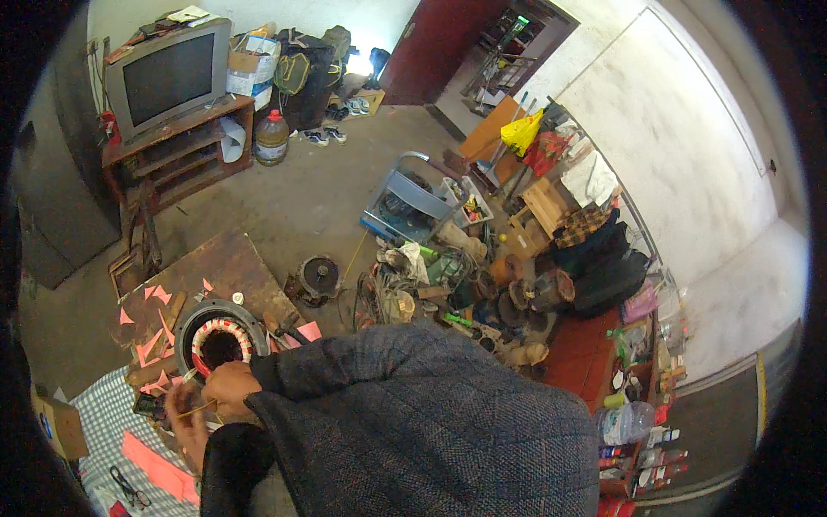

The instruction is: The person inserts small white strips into the slots of a circular motor stator, using a thin tool to press them in. The person repeatedly picks up strips and places them into the stator slots.

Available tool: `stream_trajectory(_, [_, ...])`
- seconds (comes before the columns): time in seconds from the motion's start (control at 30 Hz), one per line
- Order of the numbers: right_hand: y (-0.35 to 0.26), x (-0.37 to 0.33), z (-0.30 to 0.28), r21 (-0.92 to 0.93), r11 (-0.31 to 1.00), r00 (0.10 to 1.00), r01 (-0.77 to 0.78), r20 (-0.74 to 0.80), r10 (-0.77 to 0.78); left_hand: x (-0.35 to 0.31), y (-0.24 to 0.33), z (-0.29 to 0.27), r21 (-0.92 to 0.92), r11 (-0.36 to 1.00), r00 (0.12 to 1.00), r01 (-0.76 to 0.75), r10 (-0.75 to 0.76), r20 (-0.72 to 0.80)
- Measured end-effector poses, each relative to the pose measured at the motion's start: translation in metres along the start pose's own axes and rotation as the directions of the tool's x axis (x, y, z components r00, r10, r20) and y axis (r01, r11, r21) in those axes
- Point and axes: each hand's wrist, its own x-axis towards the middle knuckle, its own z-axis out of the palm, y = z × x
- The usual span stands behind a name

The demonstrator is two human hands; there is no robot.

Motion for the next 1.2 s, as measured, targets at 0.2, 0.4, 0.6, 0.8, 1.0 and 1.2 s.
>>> stream_trajectory(0.2, [0.006,-0.001,-0.013,0.097,0.993,0.997,-0.068,-0.033,0.072,0.018,0.023,0.013,-0.06,0.93,0.867,0.363,-0.314,0.386])
stream_trajectory(0.4, [0.021,0.001,-0.016,0.124,0.966,0.973,-0.227,-0.009,0.229,0.021,-0.016,0.01,-0.131,0.878,0.831,0.461,-0.375,0.41])
stream_trajectory(0.6, [0.034,0.01,-0.017,0.192,0.972,0.99,-0.139,0.049,0.132,0.018,-0.036,0.012,-0.161,0.876,0.857,0.454,-0.379,0.35])
stream_trajectory(0.8, [0.038,0.017,-0.015,0.14,0.989,0.998,0.038,0.041,-0.044,0.032,-0.036,-0.002,-0.332,0.723,0.771,0.605,-0.43,0.47])
stream_trajectory(1.0, [0.034,0.019,-0.028,-0.064,0.971,0.971,0.23,0.081,-0.225,0.032,-0.037,-0.004,-0.375,0.612,0.712,0.697,-0.526,0.466])
stream_trajectory(1.2, [0.03,0.007,-0.026,-0.151,0.985,0.993,0.078,-0.08,-0.091,0.025,-0.023,0.008,-0.316,0.807,0.865,0.498,-0.436,0.25])
